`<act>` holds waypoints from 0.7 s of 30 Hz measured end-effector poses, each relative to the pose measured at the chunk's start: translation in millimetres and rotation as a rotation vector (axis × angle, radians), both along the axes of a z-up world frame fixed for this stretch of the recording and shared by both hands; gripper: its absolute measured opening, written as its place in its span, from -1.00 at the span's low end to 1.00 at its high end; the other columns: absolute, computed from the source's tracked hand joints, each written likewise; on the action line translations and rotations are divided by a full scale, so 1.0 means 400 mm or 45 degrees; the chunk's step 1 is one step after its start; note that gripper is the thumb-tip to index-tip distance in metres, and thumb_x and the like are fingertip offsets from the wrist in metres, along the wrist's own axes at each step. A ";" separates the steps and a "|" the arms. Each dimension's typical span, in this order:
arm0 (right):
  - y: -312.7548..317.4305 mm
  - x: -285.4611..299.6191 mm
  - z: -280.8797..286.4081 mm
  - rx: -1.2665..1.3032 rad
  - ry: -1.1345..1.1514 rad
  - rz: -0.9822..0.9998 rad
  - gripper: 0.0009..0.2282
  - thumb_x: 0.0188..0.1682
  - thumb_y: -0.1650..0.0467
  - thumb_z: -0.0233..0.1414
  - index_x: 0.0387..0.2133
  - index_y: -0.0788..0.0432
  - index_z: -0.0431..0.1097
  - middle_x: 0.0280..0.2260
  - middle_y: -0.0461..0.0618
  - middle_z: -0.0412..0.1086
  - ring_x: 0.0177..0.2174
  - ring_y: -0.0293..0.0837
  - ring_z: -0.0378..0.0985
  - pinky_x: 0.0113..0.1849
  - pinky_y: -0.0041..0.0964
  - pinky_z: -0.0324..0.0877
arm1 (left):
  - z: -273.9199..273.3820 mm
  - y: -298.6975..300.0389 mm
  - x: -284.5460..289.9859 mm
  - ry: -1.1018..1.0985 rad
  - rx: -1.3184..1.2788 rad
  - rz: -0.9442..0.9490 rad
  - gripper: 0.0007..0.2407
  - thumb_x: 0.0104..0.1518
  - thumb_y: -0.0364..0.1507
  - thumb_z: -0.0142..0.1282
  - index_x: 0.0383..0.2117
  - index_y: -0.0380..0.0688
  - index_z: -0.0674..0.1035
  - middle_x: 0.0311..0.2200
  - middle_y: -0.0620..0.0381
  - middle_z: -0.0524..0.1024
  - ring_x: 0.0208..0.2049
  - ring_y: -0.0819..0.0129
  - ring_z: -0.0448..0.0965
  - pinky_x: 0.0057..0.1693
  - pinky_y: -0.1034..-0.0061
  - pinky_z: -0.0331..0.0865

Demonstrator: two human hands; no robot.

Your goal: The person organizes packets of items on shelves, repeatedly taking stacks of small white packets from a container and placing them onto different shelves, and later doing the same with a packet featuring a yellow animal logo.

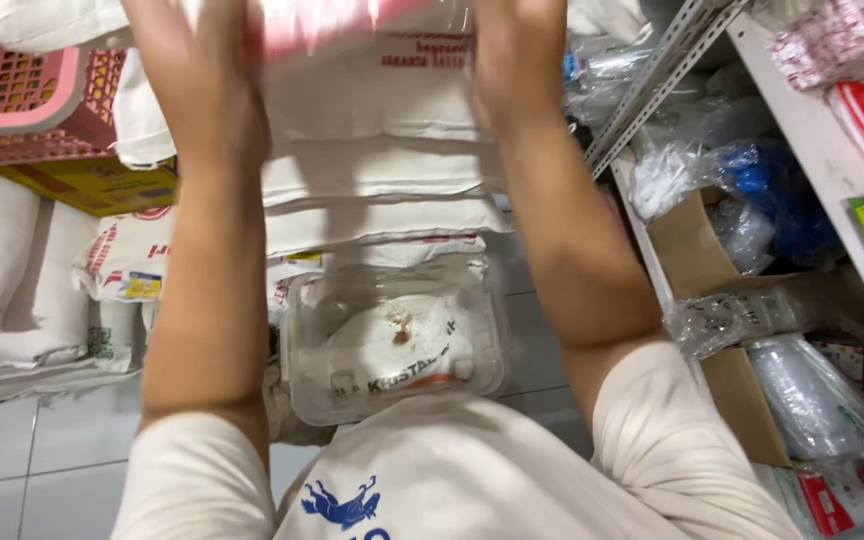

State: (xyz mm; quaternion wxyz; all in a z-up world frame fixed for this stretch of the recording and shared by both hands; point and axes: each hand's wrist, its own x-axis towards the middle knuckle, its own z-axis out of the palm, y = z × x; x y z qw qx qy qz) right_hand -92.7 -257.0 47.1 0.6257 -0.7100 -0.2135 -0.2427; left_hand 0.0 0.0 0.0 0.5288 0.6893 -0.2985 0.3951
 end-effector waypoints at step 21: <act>-0.368 -0.594 -0.542 0.399 0.833 -0.074 -0.31 0.00 0.54 0.07 0.43 0.21 -0.08 0.12 0.05 0.29 -0.03 -0.19 0.42 0.01 -0.25 0.36 | -0.514 -0.628 -0.576 1.756 -1.326 -1.875 -0.29 0.25 -0.01 -0.01 0.44 -0.13 0.09 0.44 -0.07 0.10 0.46 -0.09 0.08 0.50 -0.04 0.00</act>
